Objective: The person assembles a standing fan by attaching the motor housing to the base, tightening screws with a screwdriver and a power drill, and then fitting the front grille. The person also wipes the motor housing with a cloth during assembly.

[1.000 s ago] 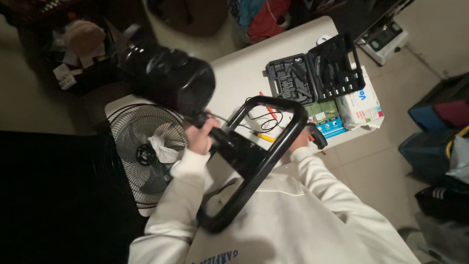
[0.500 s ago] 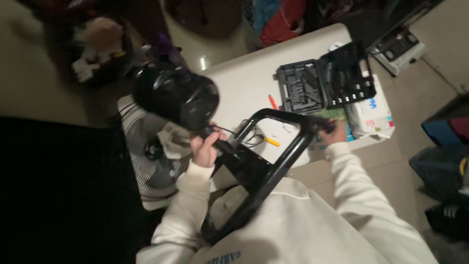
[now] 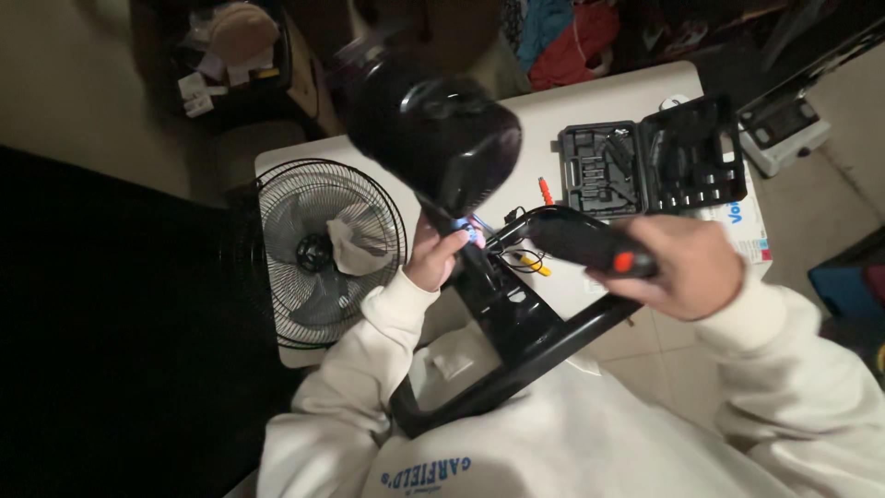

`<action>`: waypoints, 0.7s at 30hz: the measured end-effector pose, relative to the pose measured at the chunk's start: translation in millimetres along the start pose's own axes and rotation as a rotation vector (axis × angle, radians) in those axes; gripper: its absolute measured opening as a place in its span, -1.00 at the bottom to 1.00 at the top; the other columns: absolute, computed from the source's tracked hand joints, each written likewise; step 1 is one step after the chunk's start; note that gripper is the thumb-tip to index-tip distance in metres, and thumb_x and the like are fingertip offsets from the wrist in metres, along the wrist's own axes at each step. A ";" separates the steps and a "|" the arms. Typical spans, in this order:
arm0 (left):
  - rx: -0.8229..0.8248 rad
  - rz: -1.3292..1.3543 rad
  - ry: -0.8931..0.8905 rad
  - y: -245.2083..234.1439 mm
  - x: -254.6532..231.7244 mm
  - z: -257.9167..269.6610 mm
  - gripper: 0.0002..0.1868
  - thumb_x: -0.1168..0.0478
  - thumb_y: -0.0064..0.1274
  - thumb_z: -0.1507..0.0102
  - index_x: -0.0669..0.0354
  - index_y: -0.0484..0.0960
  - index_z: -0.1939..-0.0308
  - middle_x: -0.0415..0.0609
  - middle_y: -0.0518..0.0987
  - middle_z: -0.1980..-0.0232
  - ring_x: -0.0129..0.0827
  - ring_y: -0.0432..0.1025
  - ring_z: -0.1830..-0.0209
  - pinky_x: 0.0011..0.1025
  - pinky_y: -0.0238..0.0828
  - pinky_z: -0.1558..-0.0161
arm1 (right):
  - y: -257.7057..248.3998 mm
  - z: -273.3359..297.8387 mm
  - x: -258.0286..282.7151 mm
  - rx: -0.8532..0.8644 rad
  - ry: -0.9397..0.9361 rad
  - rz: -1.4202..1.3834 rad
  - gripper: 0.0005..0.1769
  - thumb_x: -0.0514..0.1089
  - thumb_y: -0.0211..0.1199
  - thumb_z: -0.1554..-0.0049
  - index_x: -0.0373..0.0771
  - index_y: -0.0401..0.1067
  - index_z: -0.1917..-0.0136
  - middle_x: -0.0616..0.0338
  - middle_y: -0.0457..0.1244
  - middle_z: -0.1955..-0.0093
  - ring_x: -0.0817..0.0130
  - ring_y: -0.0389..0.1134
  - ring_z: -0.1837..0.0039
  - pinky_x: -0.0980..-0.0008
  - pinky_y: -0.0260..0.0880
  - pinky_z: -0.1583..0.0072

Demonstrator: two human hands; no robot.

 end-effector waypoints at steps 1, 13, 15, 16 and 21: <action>0.018 -0.016 -0.017 2.3 -2.9 -1.2 -0.51 0.45 0.03 -0.30 0.34 0.33 -0.31 0.11 0.51 0.01 -0.21 0.47 0.05 -0.19 0.47 -0.09 | 5.6 -8.2 9.7 0.025 -0.015 -0.002 -0.48 0.07 0.55 0.14 -0.32 0.49 0.08 0.03 0.32 0.33 0.11 0.39 0.33 0.23 0.37 0.26; 0.091 -0.389 0.120 18.9 -34.8 0.8 -0.39 0.30 0.09 -0.30 0.32 0.26 -0.40 0.03 0.43 -0.26 -0.27 0.34 -0.28 -0.29 0.26 -0.41 | 27.2 -22.6 40.8 0.045 -0.082 0.029 -0.52 0.06 0.54 0.10 -0.34 0.49 0.10 0.05 0.27 0.37 0.11 0.34 0.36 0.19 0.30 0.30; 0.099 -0.365 0.128 17.2 -33.2 4.1 -0.40 0.30 0.07 -0.30 0.30 0.25 -0.40 0.00 0.44 -0.24 -0.29 0.36 -0.24 -0.31 0.29 -0.38 | 25.8 -21.9 43.4 0.048 -0.094 0.066 -0.51 0.07 0.54 0.10 -0.33 0.49 0.10 0.05 0.25 0.36 0.08 0.33 0.36 0.17 0.29 0.30; 0.099 -0.366 0.104 15.7 -30.3 5.7 -0.44 0.31 0.07 -0.32 0.32 0.29 -0.38 0.01 0.47 -0.20 -0.27 0.38 -0.21 -0.31 0.33 -0.34 | 25.0 -21.5 44.8 0.047 -0.101 0.075 -0.50 0.06 0.53 0.09 -0.34 0.49 0.07 0.05 0.26 0.34 0.07 0.32 0.36 0.17 0.29 0.30; 0.117 -0.248 0.018 14.8 -24.7 8.6 -0.54 0.31 0.09 -0.35 0.34 0.35 -0.29 0.02 0.54 -0.05 -0.25 0.46 -0.04 -0.30 0.48 -0.16 | 24.4 -25.8 52.0 0.039 -0.144 0.131 -0.50 0.06 0.51 0.09 -0.33 0.50 0.04 0.05 0.28 0.31 0.04 0.33 0.34 0.17 0.31 0.29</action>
Point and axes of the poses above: each hand's wrist, its own z-axis away from the middle knuckle, its own y-axis out of the palm, x = y × z, the point moved 6 cm from there along -z, towards the middle knuckle
